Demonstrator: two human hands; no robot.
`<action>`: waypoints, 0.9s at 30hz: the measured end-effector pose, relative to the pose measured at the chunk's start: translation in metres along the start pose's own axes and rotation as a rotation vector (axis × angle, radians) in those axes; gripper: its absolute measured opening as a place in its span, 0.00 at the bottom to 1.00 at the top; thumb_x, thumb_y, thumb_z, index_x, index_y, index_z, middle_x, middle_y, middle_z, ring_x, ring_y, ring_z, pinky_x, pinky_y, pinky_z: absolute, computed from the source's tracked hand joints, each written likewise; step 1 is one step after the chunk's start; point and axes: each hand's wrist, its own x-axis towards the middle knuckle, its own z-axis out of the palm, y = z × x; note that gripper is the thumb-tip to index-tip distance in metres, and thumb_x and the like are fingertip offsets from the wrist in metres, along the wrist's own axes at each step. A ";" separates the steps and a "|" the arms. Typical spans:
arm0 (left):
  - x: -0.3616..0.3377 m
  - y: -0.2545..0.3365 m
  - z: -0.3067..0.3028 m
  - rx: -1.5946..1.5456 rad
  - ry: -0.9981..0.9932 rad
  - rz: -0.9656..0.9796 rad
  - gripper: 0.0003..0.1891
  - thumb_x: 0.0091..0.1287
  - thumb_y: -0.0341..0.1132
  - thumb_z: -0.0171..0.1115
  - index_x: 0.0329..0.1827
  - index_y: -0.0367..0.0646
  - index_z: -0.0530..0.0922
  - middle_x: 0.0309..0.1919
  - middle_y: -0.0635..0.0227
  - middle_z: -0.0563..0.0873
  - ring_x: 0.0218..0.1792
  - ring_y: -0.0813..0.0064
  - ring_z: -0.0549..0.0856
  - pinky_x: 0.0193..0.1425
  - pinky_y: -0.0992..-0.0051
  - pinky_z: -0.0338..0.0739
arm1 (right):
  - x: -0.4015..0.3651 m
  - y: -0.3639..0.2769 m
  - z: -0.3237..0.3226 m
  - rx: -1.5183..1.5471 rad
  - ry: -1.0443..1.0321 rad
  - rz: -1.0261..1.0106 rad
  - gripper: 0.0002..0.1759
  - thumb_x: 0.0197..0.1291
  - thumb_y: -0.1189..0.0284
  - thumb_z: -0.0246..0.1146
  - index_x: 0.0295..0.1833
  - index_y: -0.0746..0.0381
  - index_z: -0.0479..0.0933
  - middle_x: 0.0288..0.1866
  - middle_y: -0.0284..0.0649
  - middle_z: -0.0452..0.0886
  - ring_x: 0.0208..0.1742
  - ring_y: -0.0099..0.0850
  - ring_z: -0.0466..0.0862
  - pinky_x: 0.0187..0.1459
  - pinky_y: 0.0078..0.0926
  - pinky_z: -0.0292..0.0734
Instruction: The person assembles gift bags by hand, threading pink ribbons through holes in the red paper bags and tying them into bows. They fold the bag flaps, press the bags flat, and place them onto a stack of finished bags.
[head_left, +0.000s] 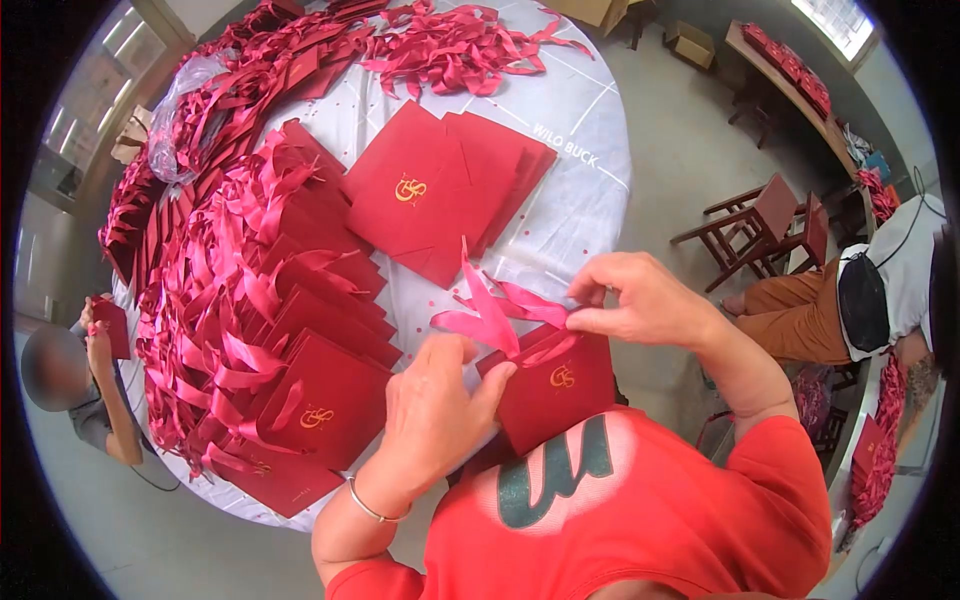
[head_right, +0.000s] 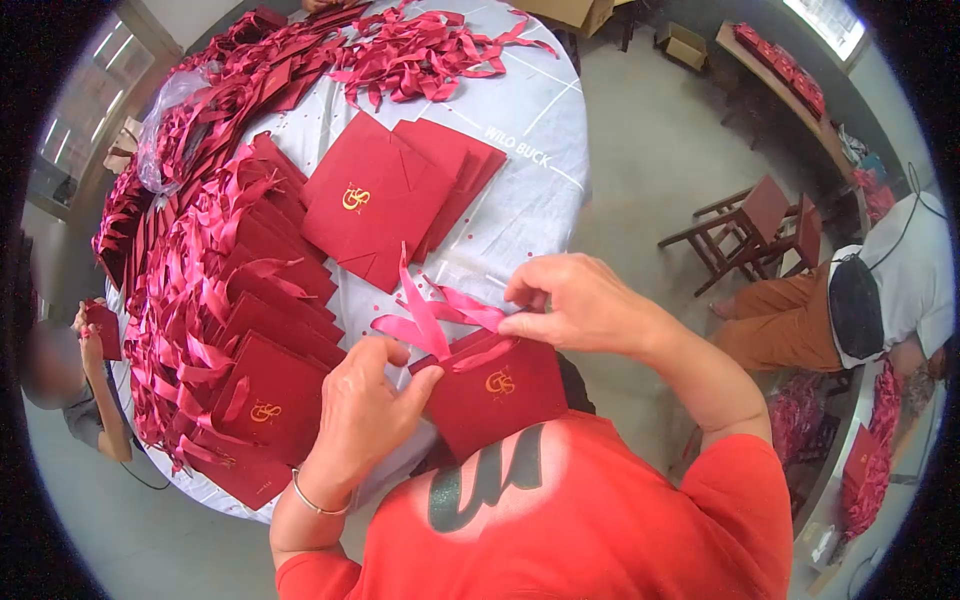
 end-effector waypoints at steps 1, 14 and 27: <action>-0.001 -0.001 -0.003 0.078 -0.079 -0.060 0.14 0.61 0.39 0.71 0.39 0.37 0.81 0.29 0.52 0.84 0.30 0.49 0.85 0.34 0.56 0.78 | -0.003 0.002 0.003 -0.005 -0.001 -0.035 0.13 0.54 0.70 0.74 0.40 0.66 0.81 0.35 0.41 0.83 0.34 0.31 0.84 0.38 0.28 0.79; 0.006 -0.035 0.031 -0.841 -0.208 -0.298 0.11 0.76 0.31 0.58 0.53 0.36 0.84 0.40 0.71 0.88 0.40 0.86 0.82 0.47 0.81 0.78 | 0.005 -0.009 0.012 0.166 -0.045 -0.086 0.13 0.52 0.68 0.76 0.37 0.64 0.82 0.34 0.41 0.82 0.35 0.35 0.82 0.38 0.31 0.78; 0.017 -0.030 0.018 -1.016 0.101 -0.094 0.12 0.80 0.35 0.51 0.52 0.35 0.77 0.48 0.54 0.87 0.49 0.66 0.88 0.55 0.68 0.84 | 0.013 -0.008 0.016 0.173 -0.076 -0.143 0.12 0.51 0.73 0.76 0.37 0.64 0.82 0.34 0.37 0.81 0.33 0.26 0.80 0.34 0.24 0.75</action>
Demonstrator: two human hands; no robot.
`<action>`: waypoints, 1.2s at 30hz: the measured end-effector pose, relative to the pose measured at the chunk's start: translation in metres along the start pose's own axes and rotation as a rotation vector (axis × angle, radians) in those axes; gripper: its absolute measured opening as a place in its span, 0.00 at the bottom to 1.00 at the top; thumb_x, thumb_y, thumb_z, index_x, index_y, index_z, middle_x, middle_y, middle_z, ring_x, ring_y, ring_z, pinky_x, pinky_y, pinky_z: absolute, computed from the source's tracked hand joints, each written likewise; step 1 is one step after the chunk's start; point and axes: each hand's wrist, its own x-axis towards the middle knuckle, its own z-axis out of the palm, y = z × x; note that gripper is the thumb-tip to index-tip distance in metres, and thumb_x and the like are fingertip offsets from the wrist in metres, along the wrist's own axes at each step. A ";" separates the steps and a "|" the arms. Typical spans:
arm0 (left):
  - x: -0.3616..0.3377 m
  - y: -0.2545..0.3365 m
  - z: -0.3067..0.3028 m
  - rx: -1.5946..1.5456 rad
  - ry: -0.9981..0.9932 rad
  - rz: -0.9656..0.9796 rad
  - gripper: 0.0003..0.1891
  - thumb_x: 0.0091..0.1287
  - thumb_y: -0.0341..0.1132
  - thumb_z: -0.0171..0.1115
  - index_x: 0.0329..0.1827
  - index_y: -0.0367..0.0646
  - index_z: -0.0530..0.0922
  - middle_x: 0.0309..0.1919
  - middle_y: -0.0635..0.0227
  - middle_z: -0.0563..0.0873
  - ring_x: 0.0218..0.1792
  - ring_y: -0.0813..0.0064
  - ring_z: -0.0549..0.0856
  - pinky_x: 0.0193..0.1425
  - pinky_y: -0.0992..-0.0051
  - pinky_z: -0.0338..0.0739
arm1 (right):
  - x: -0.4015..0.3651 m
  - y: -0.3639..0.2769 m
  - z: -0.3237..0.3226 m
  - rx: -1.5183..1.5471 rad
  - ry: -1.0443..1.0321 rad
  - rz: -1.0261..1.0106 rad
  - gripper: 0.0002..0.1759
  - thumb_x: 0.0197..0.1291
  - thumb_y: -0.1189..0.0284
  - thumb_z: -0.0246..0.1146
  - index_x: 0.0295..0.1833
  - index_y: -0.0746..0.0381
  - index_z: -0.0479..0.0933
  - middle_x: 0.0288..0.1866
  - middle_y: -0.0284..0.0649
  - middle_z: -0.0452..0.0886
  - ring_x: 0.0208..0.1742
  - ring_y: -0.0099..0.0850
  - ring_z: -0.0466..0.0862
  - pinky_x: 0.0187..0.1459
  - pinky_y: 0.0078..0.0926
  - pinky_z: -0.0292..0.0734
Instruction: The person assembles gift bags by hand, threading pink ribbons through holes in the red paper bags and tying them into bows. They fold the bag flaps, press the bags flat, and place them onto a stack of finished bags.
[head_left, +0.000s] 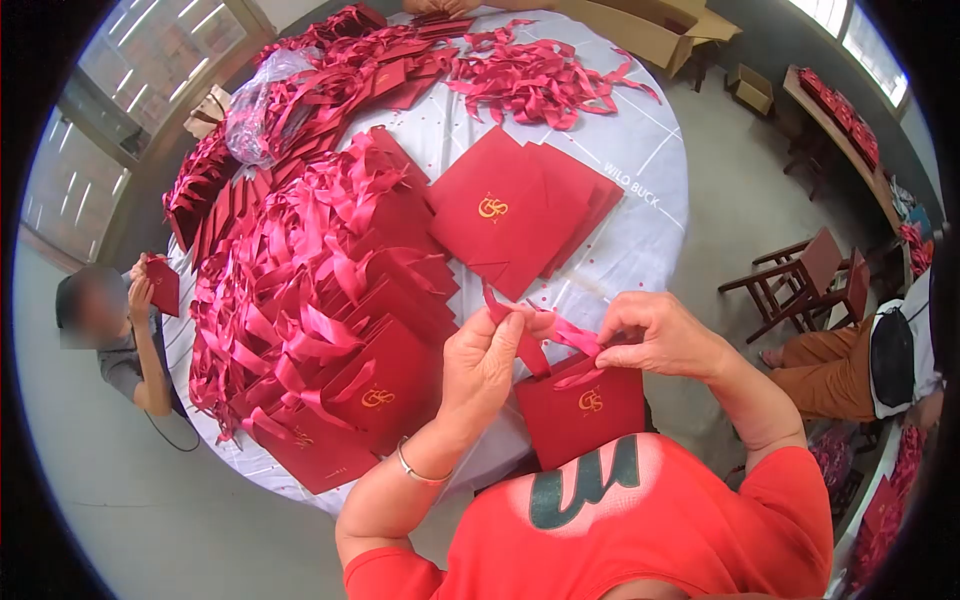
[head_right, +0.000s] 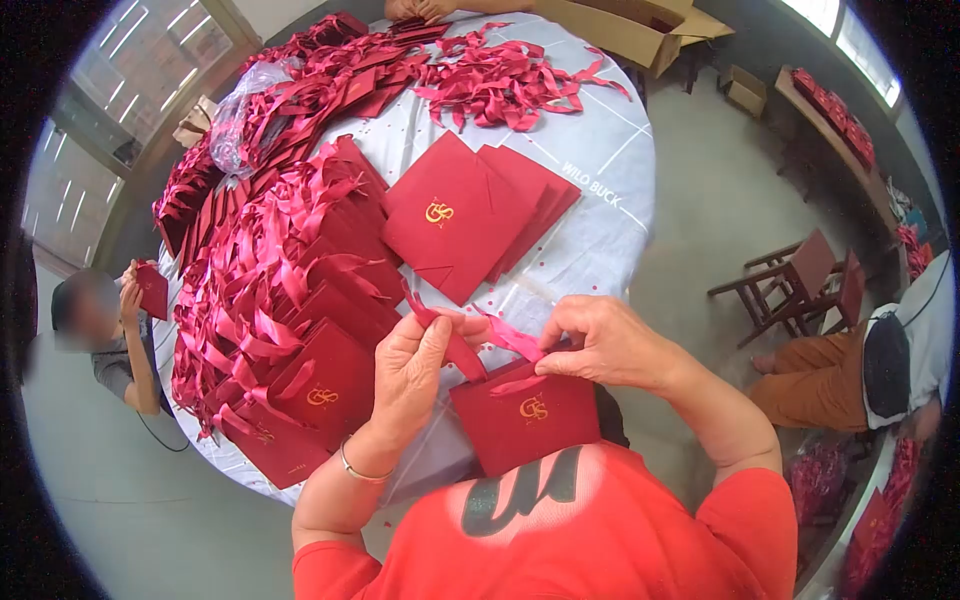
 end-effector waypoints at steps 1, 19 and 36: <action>0.000 0.001 0.000 -0.057 0.020 -0.004 0.12 0.80 0.35 0.50 0.52 0.36 0.76 0.48 0.53 0.87 0.49 0.65 0.88 0.55 0.67 0.84 | 0.000 0.000 0.000 -0.003 -0.007 0.019 0.11 0.51 0.73 0.76 0.37 0.64 0.82 0.34 0.36 0.81 0.33 0.26 0.80 0.34 0.23 0.75; -0.014 -0.010 0.005 0.229 -0.289 -0.168 0.15 0.76 0.32 0.56 0.61 0.33 0.72 0.55 0.61 0.83 0.53 0.74 0.83 0.60 0.72 0.77 | -0.006 -0.002 0.001 0.065 0.022 0.036 0.11 0.55 0.67 0.74 0.35 0.63 0.84 0.34 0.39 0.83 0.35 0.28 0.82 0.36 0.26 0.76; -0.008 -0.019 0.003 -0.161 -0.126 -0.280 0.18 0.81 0.38 0.47 0.52 0.32 0.80 0.43 0.67 0.86 0.40 0.82 0.79 0.48 0.80 0.75 | -0.004 -0.013 0.062 -0.447 0.355 -0.561 0.10 0.48 0.70 0.74 0.37 0.57 0.83 0.44 0.33 0.80 0.44 0.33 0.80 0.44 0.31 0.75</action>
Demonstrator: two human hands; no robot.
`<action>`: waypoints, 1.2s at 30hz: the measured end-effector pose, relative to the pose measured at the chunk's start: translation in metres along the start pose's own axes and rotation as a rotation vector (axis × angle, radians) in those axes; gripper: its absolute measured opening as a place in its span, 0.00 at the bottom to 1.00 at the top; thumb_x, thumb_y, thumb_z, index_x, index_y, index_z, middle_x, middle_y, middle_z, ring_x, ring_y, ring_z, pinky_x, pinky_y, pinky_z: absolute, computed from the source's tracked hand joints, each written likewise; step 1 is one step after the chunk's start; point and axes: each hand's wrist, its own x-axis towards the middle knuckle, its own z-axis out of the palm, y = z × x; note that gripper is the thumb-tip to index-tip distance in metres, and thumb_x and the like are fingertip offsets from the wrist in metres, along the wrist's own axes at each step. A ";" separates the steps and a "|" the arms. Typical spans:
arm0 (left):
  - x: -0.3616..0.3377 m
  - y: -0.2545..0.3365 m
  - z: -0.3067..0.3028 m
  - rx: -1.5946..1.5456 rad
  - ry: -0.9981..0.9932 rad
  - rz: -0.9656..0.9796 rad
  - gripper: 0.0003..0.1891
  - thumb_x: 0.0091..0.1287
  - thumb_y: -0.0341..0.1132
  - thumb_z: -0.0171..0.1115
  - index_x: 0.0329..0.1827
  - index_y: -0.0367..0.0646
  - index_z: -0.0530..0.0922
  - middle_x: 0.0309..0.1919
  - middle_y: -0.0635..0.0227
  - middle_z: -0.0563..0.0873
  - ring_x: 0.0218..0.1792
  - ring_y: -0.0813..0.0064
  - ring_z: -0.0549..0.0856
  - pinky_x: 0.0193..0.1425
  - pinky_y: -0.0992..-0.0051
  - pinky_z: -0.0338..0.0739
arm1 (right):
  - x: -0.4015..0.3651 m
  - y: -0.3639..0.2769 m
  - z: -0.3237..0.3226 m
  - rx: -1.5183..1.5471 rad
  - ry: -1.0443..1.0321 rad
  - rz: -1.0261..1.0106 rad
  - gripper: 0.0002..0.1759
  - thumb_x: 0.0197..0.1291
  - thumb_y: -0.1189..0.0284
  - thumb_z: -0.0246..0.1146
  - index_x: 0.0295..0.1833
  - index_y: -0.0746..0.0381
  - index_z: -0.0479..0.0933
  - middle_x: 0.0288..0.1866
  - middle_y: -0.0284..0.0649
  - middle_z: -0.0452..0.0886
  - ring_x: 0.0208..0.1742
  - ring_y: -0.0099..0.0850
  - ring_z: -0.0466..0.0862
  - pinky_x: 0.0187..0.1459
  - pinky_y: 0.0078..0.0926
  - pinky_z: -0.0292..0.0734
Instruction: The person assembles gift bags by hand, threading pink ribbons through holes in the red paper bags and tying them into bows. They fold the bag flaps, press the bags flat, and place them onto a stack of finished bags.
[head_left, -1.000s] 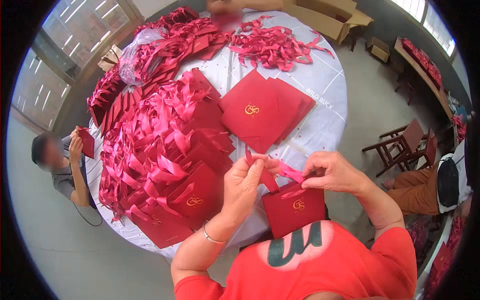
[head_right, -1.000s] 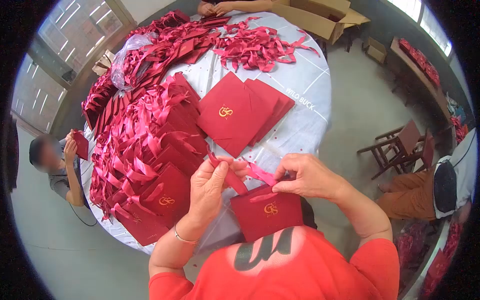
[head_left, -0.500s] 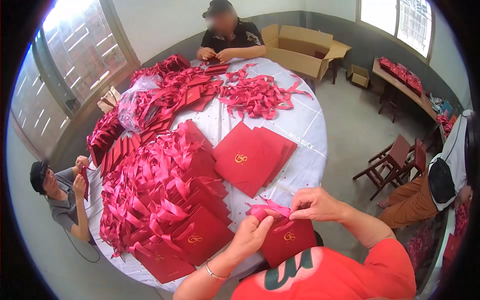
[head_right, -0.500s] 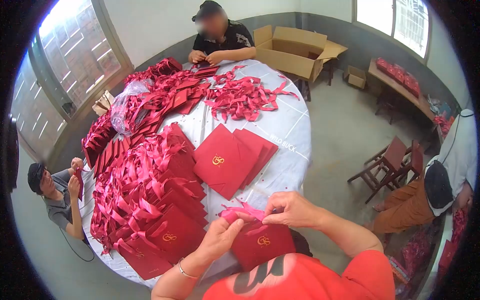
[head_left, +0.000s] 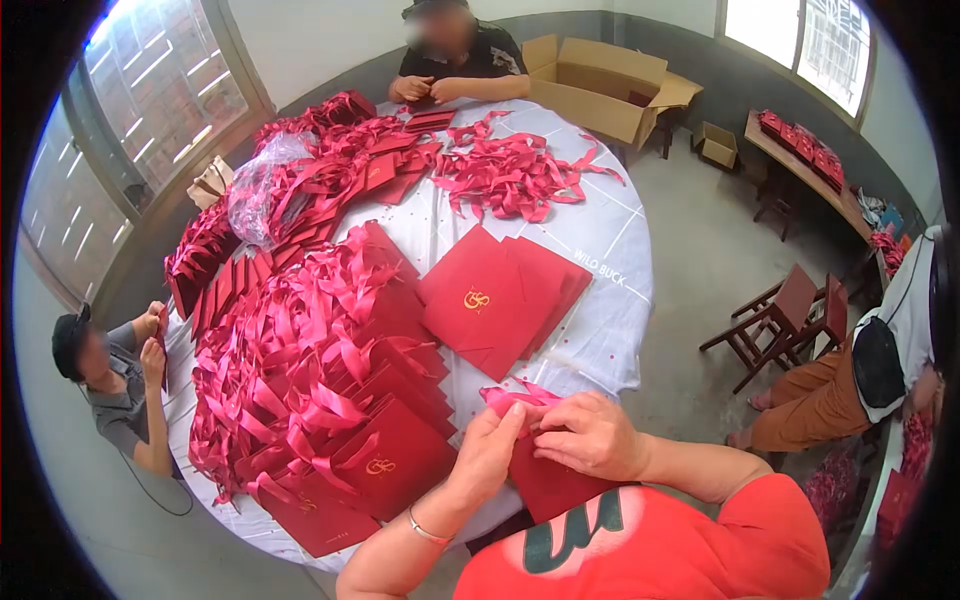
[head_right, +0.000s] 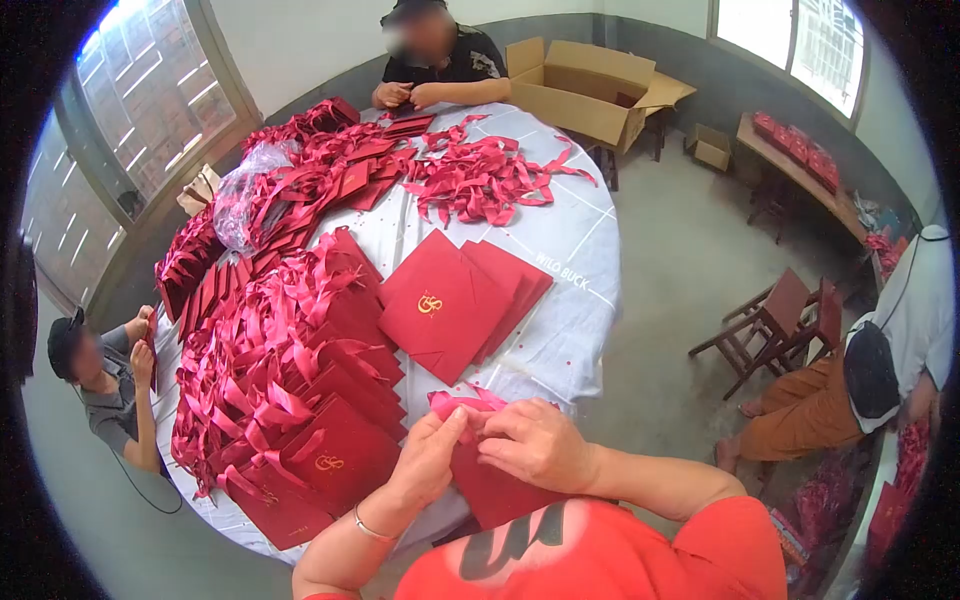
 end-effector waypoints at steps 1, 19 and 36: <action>0.000 0.001 0.004 -0.050 0.011 -0.016 0.15 0.80 0.36 0.50 0.54 0.32 0.79 0.44 0.66 0.85 0.44 0.81 0.80 0.51 0.78 0.76 | 0.000 0.001 0.001 0.002 -0.002 -0.001 0.10 0.48 0.70 0.74 0.37 0.57 0.83 0.44 0.33 0.80 0.44 0.33 0.80 0.44 0.31 0.75; 0.003 0.009 -0.002 -0.024 -0.109 -0.127 0.31 0.53 0.11 0.42 0.65 0.33 0.66 0.60 0.59 0.77 0.64 0.69 0.76 0.69 0.71 0.70 | 0.001 0.026 0.005 0.200 -0.064 0.056 0.12 0.47 0.73 0.73 0.33 0.60 0.76 0.42 0.37 0.79 0.41 0.37 0.79 0.41 0.35 0.74; 0.003 0.009 0.001 -0.064 -0.107 -0.093 0.33 0.50 0.12 0.41 0.64 0.33 0.66 0.66 0.48 0.74 0.69 0.57 0.74 0.75 0.60 0.66 | -0.019 0.037 -0.046 0.156 0.005 0.311 0.13 0.47 0.80 0.75 0.41 0.62 0.83 0.37 0.41 0.82 0.36 0.37 0.83 0.36 0.29 0.78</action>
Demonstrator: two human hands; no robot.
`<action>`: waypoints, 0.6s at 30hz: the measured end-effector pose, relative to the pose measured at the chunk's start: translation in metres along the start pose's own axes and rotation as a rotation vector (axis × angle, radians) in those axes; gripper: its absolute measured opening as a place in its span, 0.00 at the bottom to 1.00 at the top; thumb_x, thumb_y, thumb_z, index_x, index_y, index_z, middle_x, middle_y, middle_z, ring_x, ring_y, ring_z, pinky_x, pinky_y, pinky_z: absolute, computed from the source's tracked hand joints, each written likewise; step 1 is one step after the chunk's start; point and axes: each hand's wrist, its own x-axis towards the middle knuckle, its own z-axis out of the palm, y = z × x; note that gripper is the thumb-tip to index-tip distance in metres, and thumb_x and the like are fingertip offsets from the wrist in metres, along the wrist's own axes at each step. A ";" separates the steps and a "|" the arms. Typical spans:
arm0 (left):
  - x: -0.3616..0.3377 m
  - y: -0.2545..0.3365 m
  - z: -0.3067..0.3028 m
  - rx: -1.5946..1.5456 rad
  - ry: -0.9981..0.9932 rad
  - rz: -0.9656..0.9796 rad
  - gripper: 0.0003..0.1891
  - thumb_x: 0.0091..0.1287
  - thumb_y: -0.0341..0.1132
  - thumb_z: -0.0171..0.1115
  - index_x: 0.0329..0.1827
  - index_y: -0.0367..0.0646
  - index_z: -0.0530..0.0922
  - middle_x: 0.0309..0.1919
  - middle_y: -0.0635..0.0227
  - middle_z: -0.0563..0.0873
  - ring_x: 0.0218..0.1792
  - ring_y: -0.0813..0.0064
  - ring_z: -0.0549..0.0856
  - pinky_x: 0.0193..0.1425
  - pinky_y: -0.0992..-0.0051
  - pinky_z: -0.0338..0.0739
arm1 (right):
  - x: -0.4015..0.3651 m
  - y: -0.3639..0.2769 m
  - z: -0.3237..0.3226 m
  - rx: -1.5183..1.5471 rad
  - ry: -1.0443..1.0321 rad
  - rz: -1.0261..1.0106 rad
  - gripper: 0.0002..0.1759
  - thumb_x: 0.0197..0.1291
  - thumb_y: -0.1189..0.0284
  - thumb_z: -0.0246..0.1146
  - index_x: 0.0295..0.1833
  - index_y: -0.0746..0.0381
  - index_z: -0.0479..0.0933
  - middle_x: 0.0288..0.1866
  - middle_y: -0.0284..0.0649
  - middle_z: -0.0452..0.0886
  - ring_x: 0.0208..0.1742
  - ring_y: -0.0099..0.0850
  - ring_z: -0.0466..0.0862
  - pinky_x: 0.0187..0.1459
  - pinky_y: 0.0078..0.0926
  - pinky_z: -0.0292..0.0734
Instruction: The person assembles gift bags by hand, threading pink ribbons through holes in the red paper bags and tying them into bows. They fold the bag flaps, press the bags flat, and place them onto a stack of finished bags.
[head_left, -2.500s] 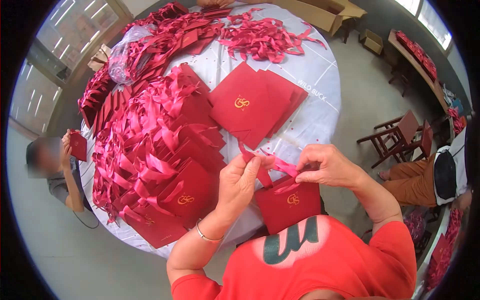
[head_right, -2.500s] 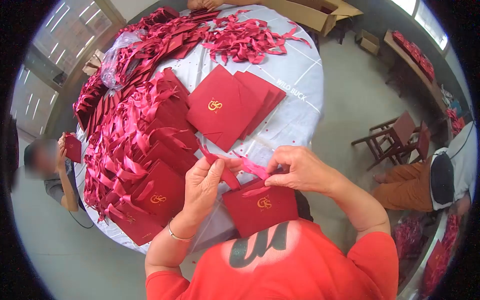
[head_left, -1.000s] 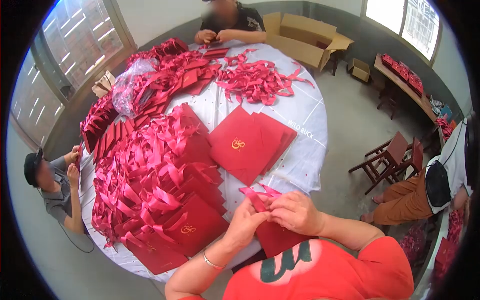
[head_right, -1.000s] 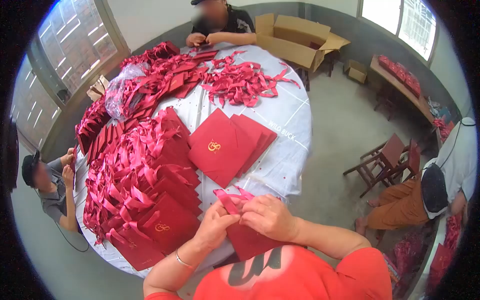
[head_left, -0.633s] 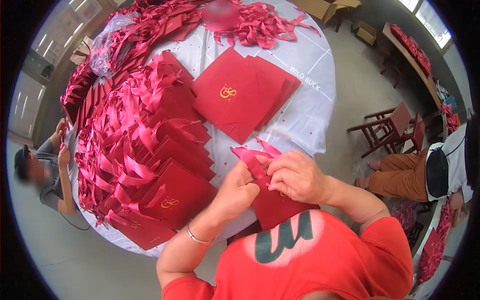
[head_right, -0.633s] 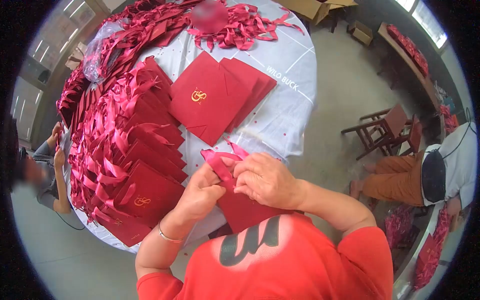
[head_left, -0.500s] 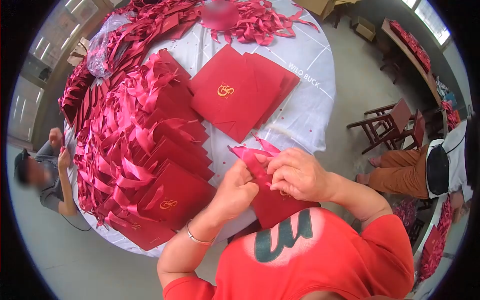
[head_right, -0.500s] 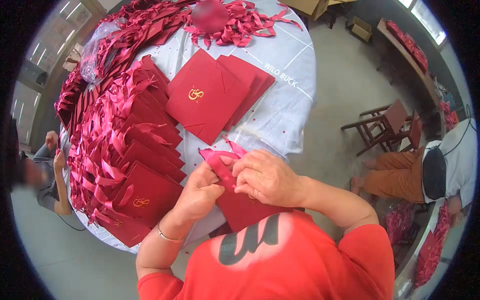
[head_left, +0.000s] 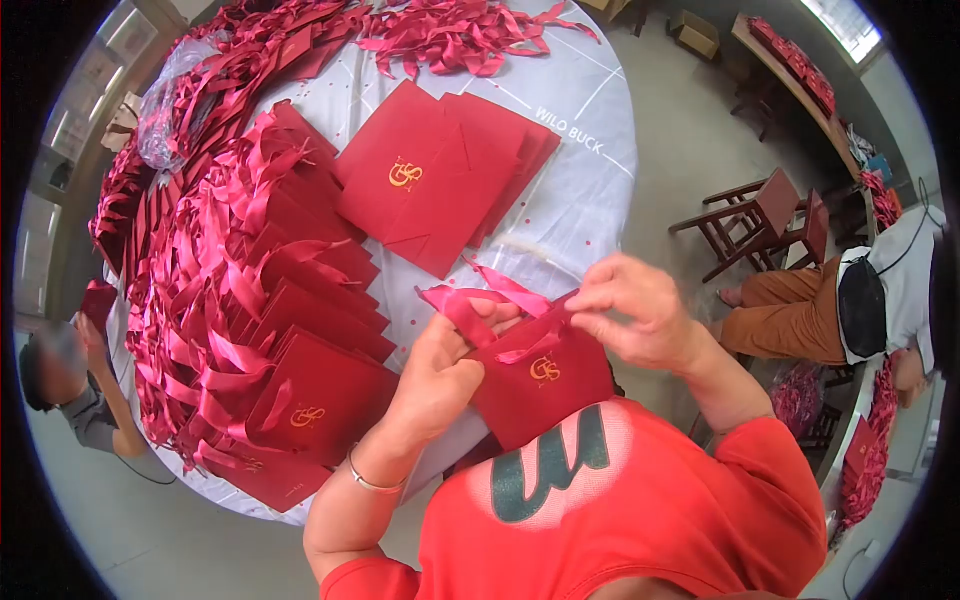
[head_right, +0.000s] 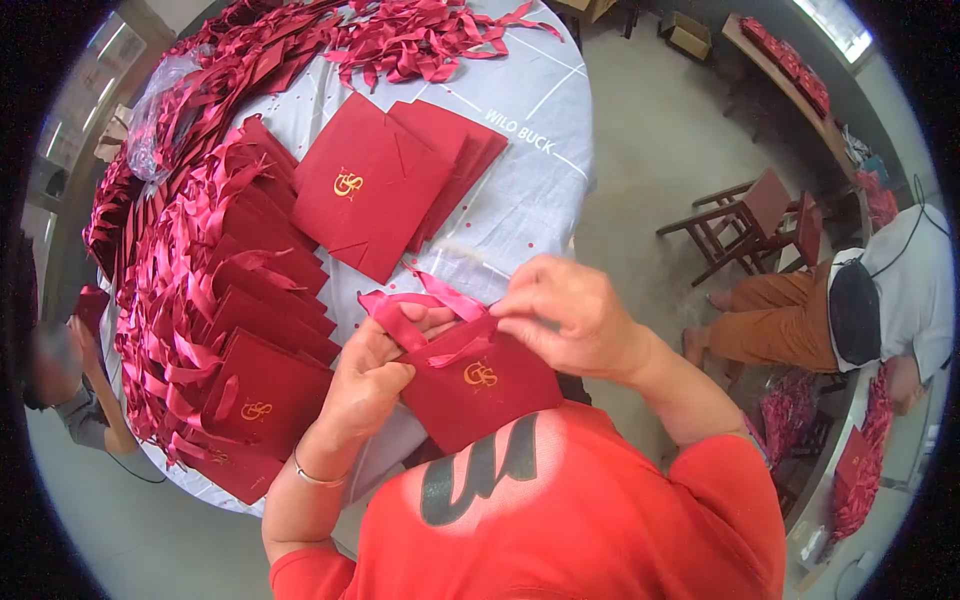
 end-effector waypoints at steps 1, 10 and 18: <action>0.000 0.000 0.001 -0.001 -0.003 0.000 0.33 0.50 0.12 0.41 0.64 0.33 0.66 0.66 0.48 0.74 0.69 0.57 0.74 0.75 0.60 0.66 | -0.003 0.000 0.002 -0.021 -0.022 -0.025 0.15 0.46 0.81 0.75 0.41 0.62 0.84 0.37 0.41 0.82 0.35 0.36 0.83 0.34 0.29 0.77; -0.002 0.005 0.005 0.018 -0.001 0.004 0.33 0.51 0.11 0.39 0.64 0.34 0.66 0.66 0.47 0.74 0.71 0.54 0.72 0.76 0.58 0.65 | 0.004 0.001 0.004 0.014 -0.081 -0.049 0.17 0.42 0.79 0.77 0.42 0.61 0.84 0.37 0.40 0.81 0.34 0.35 0.82 0.33 0.29 0.77; -0.001 0.006 0.005 0.164 -0.081 0.036 0.33 0.51 0.11 0.37 0.65 0.32 0.64 0.67 0.50 0.73 0.72 0.60 0.71 0.78 0.61 0.62 | 0.020 -0.003 0.017 -0.098 -0.038 0.158 0.09 0.49 0.72 0.76 0.37 0.60 0.85 0.32 0.39 0.82 0.30 0.36 0.82 0.32 0.31 0.76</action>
